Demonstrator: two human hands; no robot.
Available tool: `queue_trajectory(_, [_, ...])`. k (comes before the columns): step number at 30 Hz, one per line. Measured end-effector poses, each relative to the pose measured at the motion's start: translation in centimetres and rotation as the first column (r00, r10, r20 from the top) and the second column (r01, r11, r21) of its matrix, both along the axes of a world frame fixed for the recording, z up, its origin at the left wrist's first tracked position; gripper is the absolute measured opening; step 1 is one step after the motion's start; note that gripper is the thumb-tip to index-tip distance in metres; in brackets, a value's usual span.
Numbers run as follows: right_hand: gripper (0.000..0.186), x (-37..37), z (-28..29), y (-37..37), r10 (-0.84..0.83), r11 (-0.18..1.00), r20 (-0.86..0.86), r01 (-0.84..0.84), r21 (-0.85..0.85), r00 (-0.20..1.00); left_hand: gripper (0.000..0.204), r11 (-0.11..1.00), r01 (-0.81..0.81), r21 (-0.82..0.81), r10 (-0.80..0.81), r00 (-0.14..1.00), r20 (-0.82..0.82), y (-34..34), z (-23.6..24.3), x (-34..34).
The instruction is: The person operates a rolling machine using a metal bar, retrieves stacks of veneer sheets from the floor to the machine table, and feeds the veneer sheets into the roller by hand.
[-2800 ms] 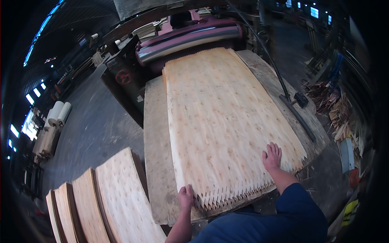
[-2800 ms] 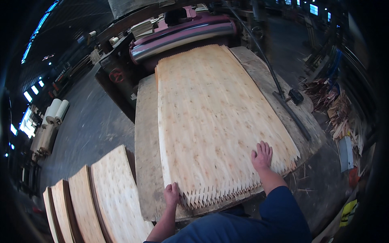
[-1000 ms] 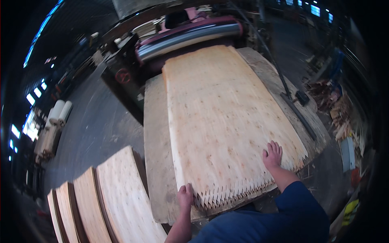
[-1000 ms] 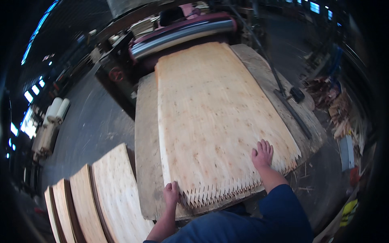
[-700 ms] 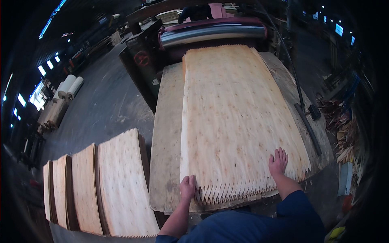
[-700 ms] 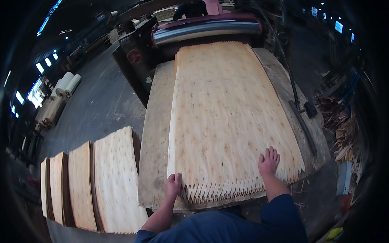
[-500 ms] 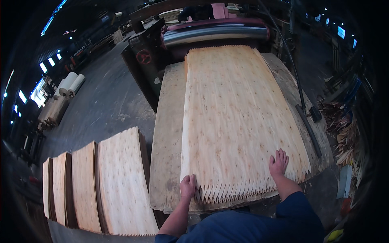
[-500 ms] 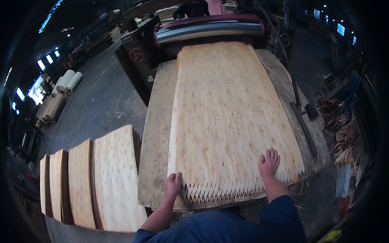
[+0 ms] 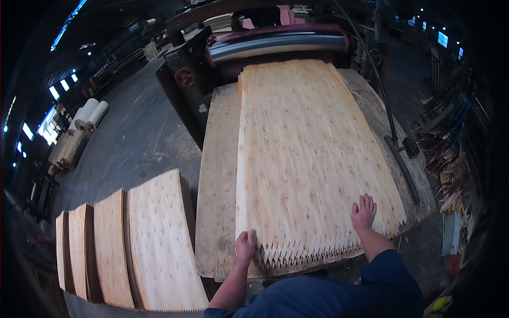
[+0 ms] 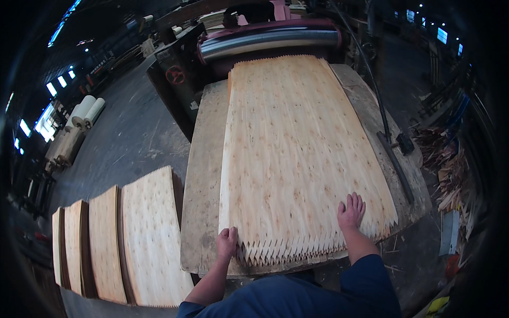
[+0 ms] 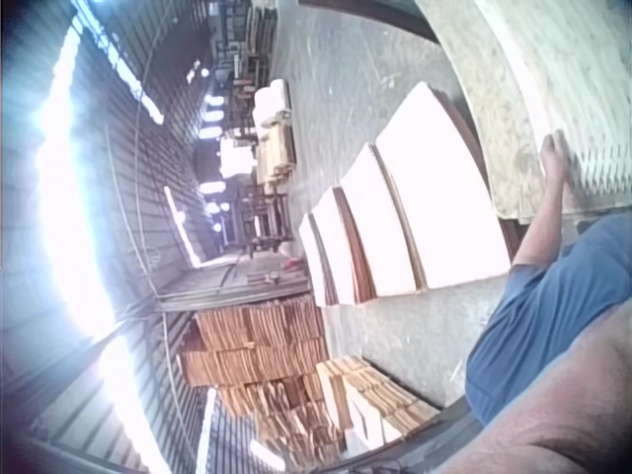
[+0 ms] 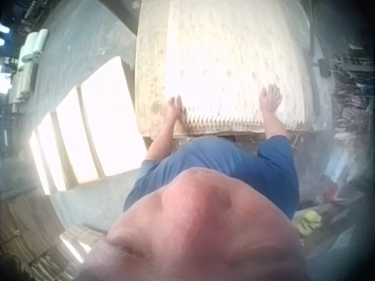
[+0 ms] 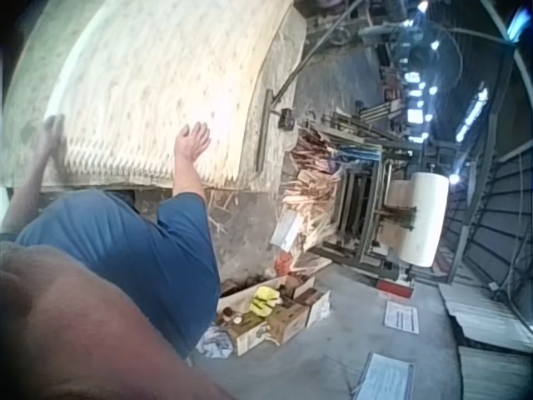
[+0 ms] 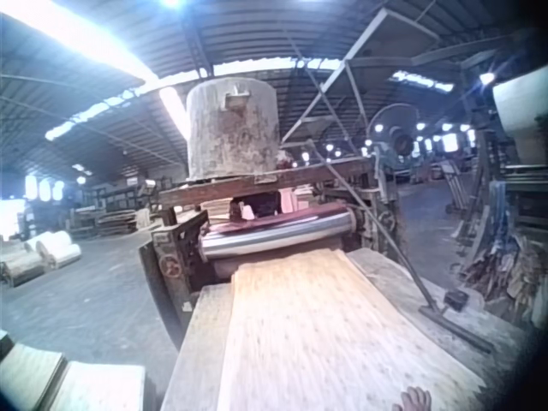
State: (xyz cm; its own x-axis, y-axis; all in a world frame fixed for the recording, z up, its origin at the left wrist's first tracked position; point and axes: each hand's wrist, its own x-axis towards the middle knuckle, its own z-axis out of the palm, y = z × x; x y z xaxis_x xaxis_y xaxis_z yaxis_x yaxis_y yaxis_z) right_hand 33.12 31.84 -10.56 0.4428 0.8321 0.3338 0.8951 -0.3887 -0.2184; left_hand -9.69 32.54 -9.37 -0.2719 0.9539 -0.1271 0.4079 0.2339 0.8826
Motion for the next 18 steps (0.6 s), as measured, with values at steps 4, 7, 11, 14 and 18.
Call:
queue_trajectory(4, [0.046, -0.1, 0.2, -0.1, -0.002, 1.000, -0.019, 0.002, -0.010, 1.000, 0.040, 1.000, 0.003, -0.005, -0.003, 1.000, -0.025, 0.0, -0.2, -0.2])
queue_trajectory(7, [0.046, -0.2, 0.2, -0.1, 0.004, 1.000, -0.014, -0.004, 0.001, 1.000, 0.041, 1.000, 0.003, -0.007, -0.004, 0.999, -0.050, 0.1, -1.0, -0.5])
queue_trajectory(11, [0.045, -0.3, 0.3, -0.2, 0.009, 1.000, -0.025, -0.009, -0.001, 1.000, 0.042, 1.000, -0.001, -0.013, 0.000, 0.999, -0.055, 0.1, -1.2, -0.4])
queue_trajectory(14, [0.044, -0.3, 0.4, -0.1, 0.012, 1.000, -0.016, -0.012, 0.001, 1.000, 0.042, 1.000, 0.007, -0.018, -0.008, 0.997, -0.083, 0.2, -1.2, -0.5])
queue_trajectory(18, [0.045, -0.1, 0.0, 0.0, 0.005, 1.000, -0.006, -0.005, 0.008, 1.000, 0.042, 1.000, 0.004, -0.007, -0.004, 1.000, -0.006, 0.0, -0.4, -0.2])
